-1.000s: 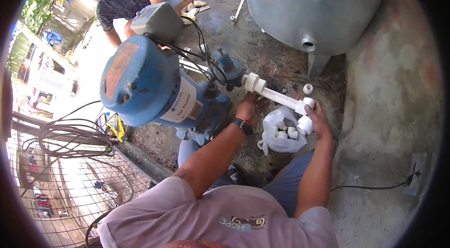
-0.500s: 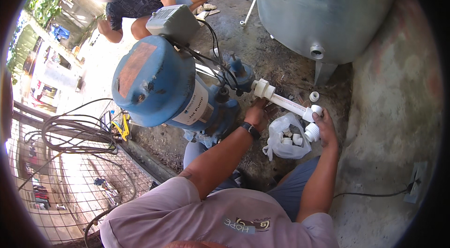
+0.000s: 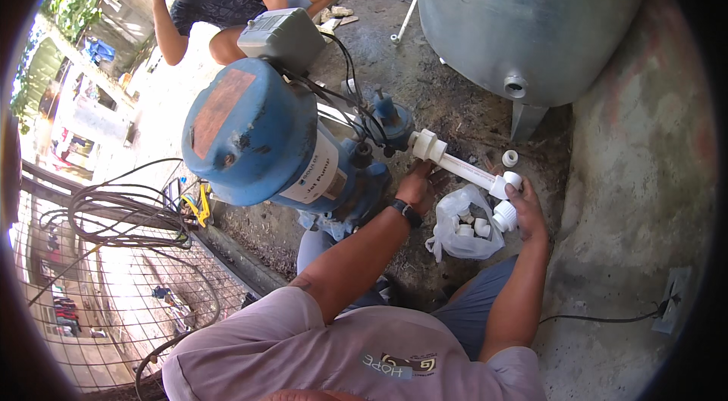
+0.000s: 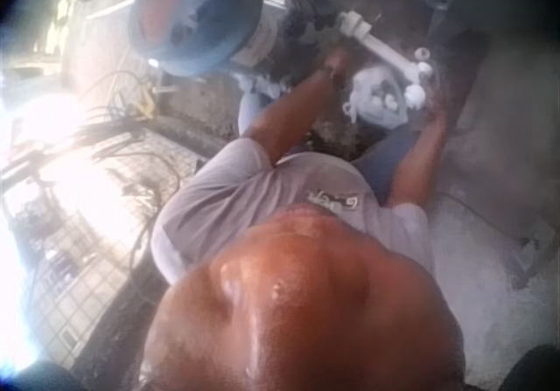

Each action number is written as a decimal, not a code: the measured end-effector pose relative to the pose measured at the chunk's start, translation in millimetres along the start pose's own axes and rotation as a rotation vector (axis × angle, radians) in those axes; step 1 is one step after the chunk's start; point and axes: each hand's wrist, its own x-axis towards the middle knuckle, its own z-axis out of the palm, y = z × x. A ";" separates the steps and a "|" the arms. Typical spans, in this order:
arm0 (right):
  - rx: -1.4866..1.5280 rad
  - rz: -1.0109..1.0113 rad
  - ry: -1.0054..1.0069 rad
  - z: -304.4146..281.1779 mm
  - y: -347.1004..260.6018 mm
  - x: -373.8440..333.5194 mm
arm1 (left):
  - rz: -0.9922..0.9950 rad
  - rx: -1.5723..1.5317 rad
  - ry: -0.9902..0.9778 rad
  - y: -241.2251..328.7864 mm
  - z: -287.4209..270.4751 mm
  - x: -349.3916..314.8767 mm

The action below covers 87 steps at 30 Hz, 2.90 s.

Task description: The person assembles white PVC plumbing fittings by hand, connecting elbows and couplings to a blue jet pump. They then use a yellow pipe cutter to trim a pipe segment and fit it into the assembly.

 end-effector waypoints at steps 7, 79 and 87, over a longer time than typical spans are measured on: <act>0.031 0.018 0.009 1.4 0.2 1.3 | 0.013 0.015 -0.018 -0.9 -4.2 3.7; -0.133 0.100 -0.111 -11.6 1.0 -2.1 | 0.052 -0.123 0.072 2.1 -0.1 -8.6; -0.193 0.150 -0.097 0.4 -14.4 -10.6 | 0.083 -0.110 0.012 5.6 -6.4 -12.4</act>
